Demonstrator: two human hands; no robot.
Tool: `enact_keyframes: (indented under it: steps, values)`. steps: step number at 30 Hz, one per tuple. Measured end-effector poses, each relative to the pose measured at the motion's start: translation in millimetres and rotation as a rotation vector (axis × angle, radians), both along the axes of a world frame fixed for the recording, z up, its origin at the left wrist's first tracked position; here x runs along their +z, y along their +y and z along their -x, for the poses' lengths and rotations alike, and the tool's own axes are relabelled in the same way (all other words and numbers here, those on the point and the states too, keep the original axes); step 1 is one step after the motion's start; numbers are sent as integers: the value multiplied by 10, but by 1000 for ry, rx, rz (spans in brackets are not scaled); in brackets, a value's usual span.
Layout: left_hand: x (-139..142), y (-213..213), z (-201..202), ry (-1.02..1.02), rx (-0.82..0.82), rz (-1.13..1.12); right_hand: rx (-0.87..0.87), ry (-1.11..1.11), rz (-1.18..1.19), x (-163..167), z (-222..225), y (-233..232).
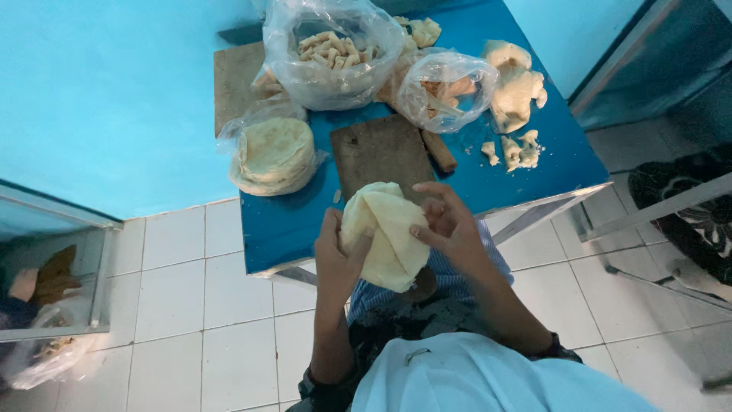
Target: The person sits at a table and stretches pieces of dough by hand, pulling each piece thin and shaping it into a round flat disc. The finished discs are stacked with others on the table, and the person works through the dough pieces one at a time.
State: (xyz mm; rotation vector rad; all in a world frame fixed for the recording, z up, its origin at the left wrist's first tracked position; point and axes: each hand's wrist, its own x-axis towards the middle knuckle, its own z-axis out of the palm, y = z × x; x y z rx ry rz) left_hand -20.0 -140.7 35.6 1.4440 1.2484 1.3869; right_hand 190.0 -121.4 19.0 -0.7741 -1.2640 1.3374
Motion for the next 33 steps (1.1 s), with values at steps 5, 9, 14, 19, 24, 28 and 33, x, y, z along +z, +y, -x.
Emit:
enact_keyframes:
  steps: [5,9,14,19,24,28,33]
  values:
    - [57,-130,-133,-6,-52,-72,146,-60,-199,268,8,-73]
    - [102,-224,-213,72,-63,-66,0,-168,-189,353,93,-66]
    - [-18,-122,-99,-165,-35,-104,-102,-56,-32,277,14,6]
    - [-181,-39,16,-521,10,-30,-149,103,4,149,-52,65]
    - [-353,180,134,-825,49,-24,-240,168,124,38,-125,161]
    - [-558,459,292,-975,19,58,-260,285,78,-87,-248,261]
    - [-757,670,470,-968,67,130,-349,297,-3,-192,-492,348]
